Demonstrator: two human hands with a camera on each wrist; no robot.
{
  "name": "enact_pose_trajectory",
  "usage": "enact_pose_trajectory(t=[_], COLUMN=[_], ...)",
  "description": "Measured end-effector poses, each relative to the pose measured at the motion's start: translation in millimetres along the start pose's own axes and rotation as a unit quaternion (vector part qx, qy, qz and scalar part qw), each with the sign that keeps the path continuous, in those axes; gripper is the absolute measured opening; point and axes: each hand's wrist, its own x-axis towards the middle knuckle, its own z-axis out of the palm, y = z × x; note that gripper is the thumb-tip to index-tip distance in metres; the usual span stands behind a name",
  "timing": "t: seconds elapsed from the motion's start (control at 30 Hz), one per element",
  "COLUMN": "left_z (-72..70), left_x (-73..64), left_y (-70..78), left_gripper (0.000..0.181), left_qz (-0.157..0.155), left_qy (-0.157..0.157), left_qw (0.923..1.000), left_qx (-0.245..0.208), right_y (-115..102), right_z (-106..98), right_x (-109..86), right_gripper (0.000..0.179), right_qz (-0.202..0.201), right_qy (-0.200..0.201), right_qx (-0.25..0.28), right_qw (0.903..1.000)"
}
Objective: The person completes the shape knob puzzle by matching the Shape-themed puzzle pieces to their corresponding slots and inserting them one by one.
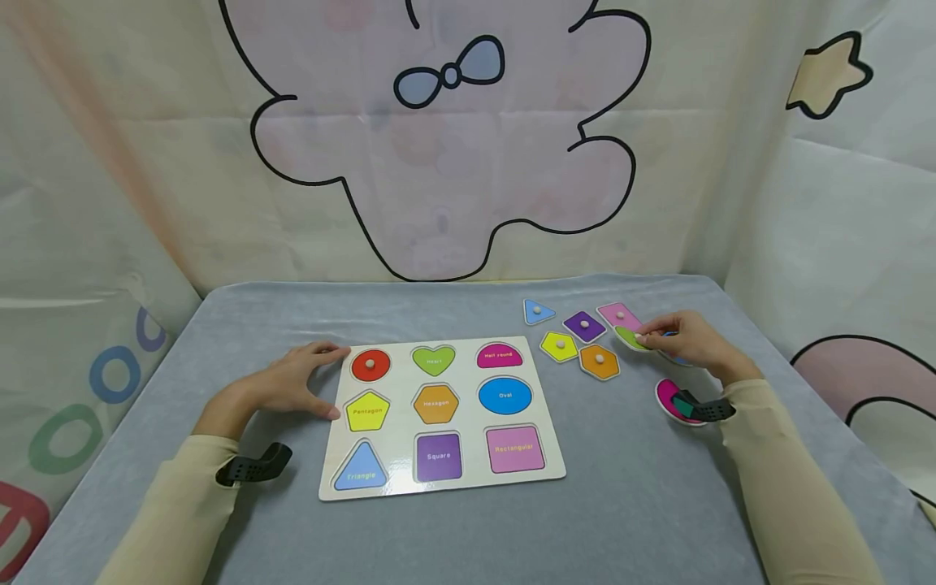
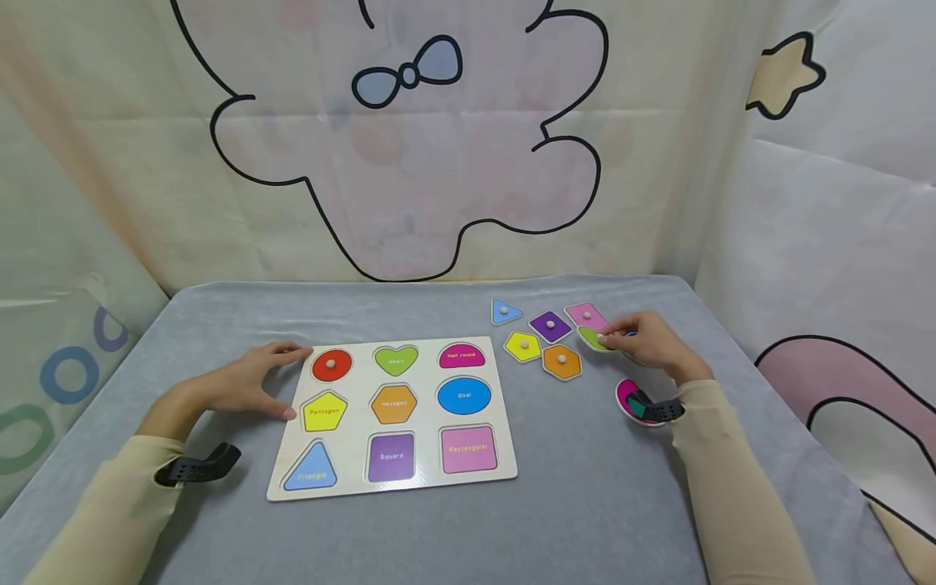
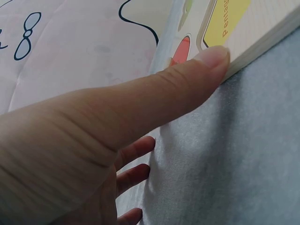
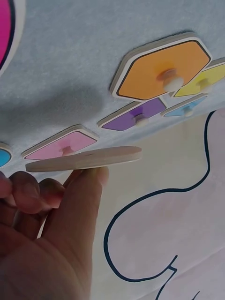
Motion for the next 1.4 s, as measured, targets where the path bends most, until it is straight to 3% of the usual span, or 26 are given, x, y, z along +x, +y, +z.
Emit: enact_pose_trajectory(t=[0.3,0.97,1.4], left_z=[1.8,2.5,2.4], left_x=[1.5,1.6,1.1], left_y=[-1.0,1.4,1.8], left_gripper=[0.106,0.104,0.103], left_qz=[0.002,-0.013,-0.012], left_qy=[0.003,0.005,0.008], left_qw=[1.0000,0.9999,0.9999], left_qx=[-0.002,0.004,0.007], right_y=[-3,-22,-35], right_z=[6,17,25], right_x=[3.4,4.6,5.3], right_gripper=[0.041,0.044,0.037], right_qz=[-0.026,-0.017,-0.051], right_qy=[0.026,0.013,0.025], right_qx=[-0.011,-0.004,-0.008], right_qw=[0.9993,0.9998,0.9984])
